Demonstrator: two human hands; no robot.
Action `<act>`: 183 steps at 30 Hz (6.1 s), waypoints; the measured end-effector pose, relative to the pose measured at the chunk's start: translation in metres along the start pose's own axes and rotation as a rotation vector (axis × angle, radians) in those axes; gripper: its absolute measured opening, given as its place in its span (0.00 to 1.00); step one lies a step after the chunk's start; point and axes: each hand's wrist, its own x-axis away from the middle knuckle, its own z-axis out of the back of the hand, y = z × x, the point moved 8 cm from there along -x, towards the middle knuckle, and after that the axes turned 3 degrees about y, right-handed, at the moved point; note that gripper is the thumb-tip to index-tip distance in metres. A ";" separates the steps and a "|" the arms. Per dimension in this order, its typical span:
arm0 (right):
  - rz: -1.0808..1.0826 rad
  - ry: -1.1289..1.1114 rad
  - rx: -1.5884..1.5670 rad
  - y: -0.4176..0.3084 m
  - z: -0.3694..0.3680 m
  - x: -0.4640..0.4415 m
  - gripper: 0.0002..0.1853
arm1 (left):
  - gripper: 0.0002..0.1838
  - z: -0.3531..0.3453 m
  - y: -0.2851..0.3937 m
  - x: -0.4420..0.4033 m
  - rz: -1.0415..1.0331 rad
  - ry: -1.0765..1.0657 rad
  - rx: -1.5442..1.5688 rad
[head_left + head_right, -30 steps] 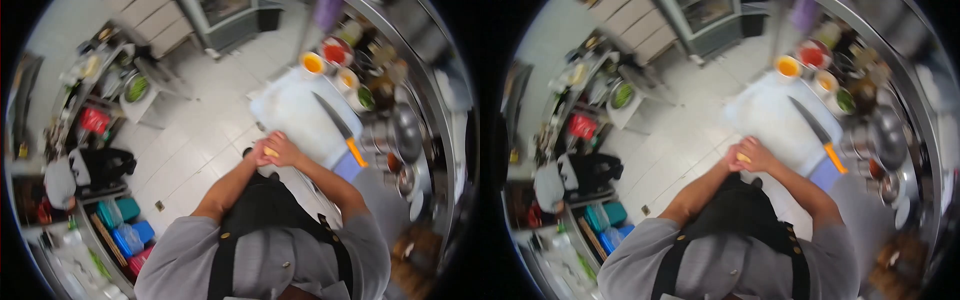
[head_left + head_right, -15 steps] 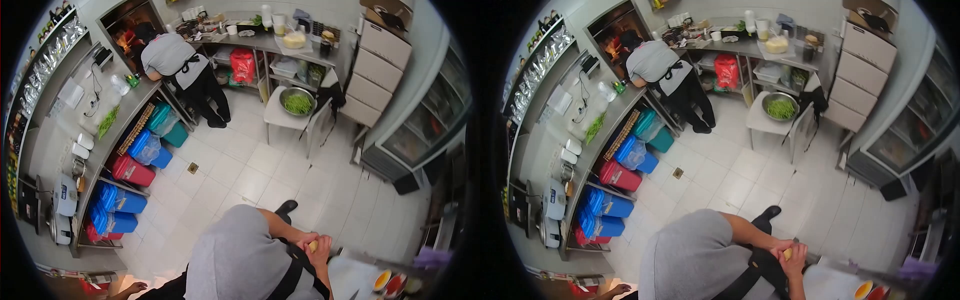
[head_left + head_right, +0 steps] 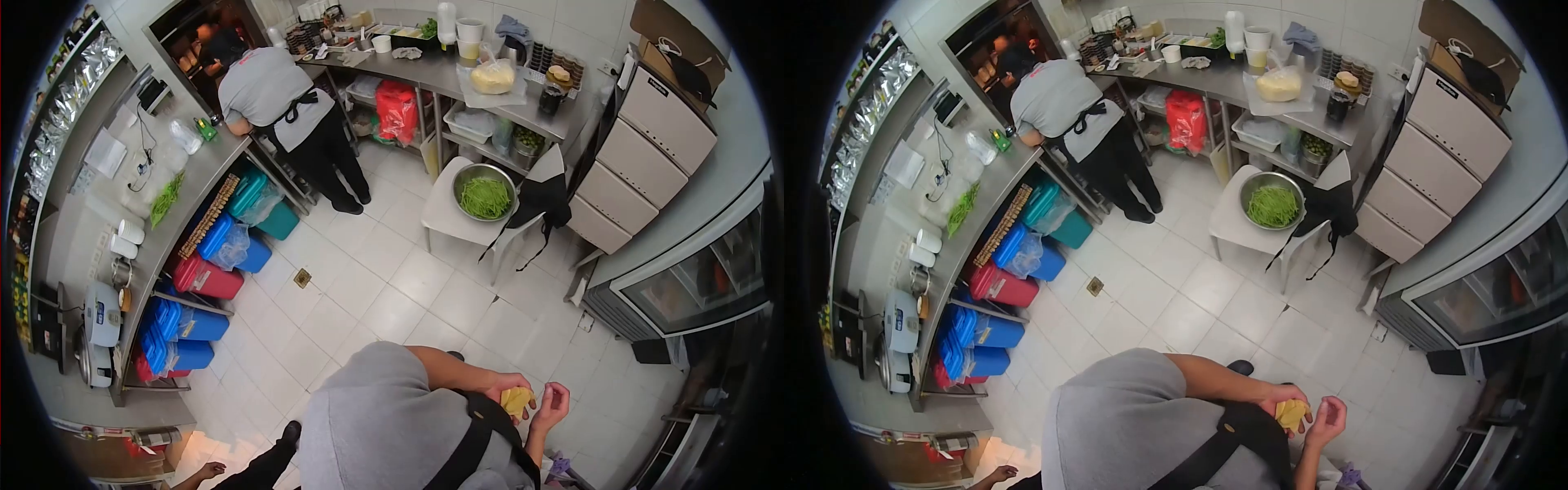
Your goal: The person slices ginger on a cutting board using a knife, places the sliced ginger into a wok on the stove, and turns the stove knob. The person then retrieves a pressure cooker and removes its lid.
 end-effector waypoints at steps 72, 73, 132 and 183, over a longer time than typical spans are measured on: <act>-0.953 2.087 -0.535 0.398 1.210 -0.018 0.12 | 0.10 -0.616 0.165 -1.685 0.355 -0.163 -2.320; -0.985 2.146 -0.617 0.409 1.181 -0.019 0.12 | 0.10 -0.610 0.156 -1.696 0.375 -0.213 -2.386; -1.432 1.282 -1.290 0.714 0.828 -0.452 0.43 | 0.35 -0.281 0.117 -1.648 0.679 0.272 -1.294; -1.661 1.445 -1.488 0.690 0.887 -0.434 0.50 | 0.19 -0.256 0.106 -1.688 0.764 0.201 -1.257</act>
